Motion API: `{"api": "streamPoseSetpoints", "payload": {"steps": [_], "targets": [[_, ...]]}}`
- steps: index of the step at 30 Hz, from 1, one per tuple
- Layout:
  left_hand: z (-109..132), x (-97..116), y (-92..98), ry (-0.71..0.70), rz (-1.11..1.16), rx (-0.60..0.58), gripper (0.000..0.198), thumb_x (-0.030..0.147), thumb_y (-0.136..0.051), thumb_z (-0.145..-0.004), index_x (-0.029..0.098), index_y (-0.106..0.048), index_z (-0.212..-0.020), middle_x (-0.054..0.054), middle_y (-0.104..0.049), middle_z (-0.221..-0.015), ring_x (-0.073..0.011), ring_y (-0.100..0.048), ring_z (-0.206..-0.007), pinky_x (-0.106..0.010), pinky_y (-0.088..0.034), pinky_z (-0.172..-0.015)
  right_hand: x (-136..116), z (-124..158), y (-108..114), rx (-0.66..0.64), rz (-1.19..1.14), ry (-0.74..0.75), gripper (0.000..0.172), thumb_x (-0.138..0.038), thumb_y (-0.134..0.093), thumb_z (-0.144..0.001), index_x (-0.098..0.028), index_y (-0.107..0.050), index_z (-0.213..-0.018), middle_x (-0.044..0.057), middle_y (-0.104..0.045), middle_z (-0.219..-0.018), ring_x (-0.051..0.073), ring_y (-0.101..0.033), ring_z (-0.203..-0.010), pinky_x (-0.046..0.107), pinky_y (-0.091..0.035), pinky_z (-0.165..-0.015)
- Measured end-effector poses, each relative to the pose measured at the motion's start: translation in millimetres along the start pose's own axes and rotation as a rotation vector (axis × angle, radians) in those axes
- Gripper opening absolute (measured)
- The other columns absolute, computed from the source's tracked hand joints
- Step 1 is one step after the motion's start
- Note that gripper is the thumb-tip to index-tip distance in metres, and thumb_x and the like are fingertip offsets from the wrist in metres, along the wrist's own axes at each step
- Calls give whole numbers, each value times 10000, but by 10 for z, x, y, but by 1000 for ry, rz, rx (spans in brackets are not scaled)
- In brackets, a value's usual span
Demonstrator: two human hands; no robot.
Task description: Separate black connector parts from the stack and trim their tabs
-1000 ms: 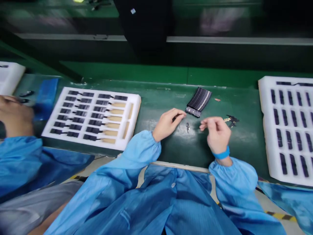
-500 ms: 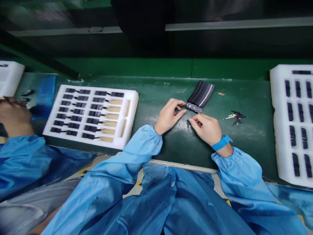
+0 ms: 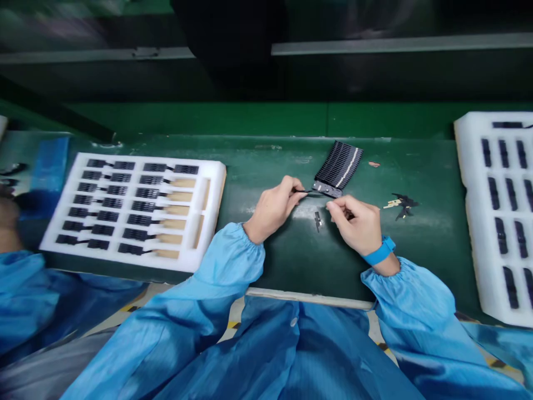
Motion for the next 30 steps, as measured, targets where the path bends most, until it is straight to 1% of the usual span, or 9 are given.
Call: {"api": "streamPoseSetpoints", "payload": {"steps": [5, 8, 11, 13, 18, 21, 23, 27, 30], "targets": [[-17, -204, 65, 172, 522, 64, 192, 279, -745, -882, 164, -601, -937, -50, -698, -1076, -94, -670, -758, -227, -535, -723, -106, 13, -136, -149, 138, 128, 113, -287, -663, -961, -218, -694, -877, 2, -654, -724, 143, -581, -589, 280, -478, -598], [-26, -284, 18, 294, 708, 58, 253, 320, -792, -837, 139, -653, -946, -45, -716, -919, -106, -693, -735, -234, -556, -725, -110, 35, -200, -230, 153, 139, 102, -287, -679, -940, -220, -699, -1014, 33, -658, -863, 178, -622, -714, 312, -517, -681], [-28, -315, 16, 361, 814, 96, 311, 377, -811, -822, 128, -667, -940, -35, -721, -825, -124, -716, -759, -249, -578, -760, -103, 74, -259, -283, 172, 159, 214, -290, -694, -928, -233, -682, -1134, 64, -656, -988, 221, -644, -844, 352, -537, -757], [-31, -328, 28, 382, 867, 131, 335, 345, -846, -786, 135, -638, -944, -20, -720, -814, -114, -716, -733, -241, -584, -754, -93, 91, -285, -297, 176, 165, 212, -270, -681, -939, -233, -666, -1147, 74, -651, -1020, 236, -646, -892, 362, -540, -780], [-27, -334, 42, 410, 956, 177, 405, 203, -810, -811, 171, -593, -1151, 6, -690, -918, -116, -750, -789, -236, -603, -795, -87, 81, -290, -300, 146, 160, 78, -252, -646, -960, -221, -640, -1031, 71, -649, -991, 227, -632, -861, 351, -523, -750], [-17, -303, -8, 425, 959, 117, 364, 188, -708, -899, 174, -592, -1244, -13, -675, -964, -130, -761, -879, -247, -605, -857, -95, 66, -273, -305, 114, 136, 71, -257, -620, -979, -225, -642, -920, 46, -655, -890, 194, -614, -761, 328, -502, -699], [-4, -283, -68, 454, 947, 48, 257, 214, -634, -955, 151, -587, -1199, -27, -687, -903, -123, -751, -829, -249, -605, -833, -80, 46, -259, -291, 29, 75, 105, -291, -631, -986, -226, -648, -905, 31, -670, -831, 175, -622, -705, 309, -501, -659], [16, -232, -95, 485, 912, -1, 152, 257, -607, -957, 164, -533, -1052, -9, -654, -838, -103, -684, -663, -208, -547, -600, -10, -52, -245, -162, -339, -127, 158, -361, -661, -984, -219, -600, -952, 19, -716, -793, 169, -686, -667, 281, -550, -599], [30, -171, -62, 462, 853, -27, 187, 266, -644, -926, 175, -536, -1049, 52, -567, -687, -67, -558, -532, -172, -441, -503, -96, -184, -163, 53, -348, -61, 110, -302, -701, -957, -226, -622, -962, 30, -723, -854, 180, -702, -721, 313, -589, -662]]}}
Point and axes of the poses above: each hand's wrist, its own z-axis away from the middle knuckle, its own y-axis out of the back of the hand, x = y × z, the point moved 8 cm from there along -z, towards the middle knuckle
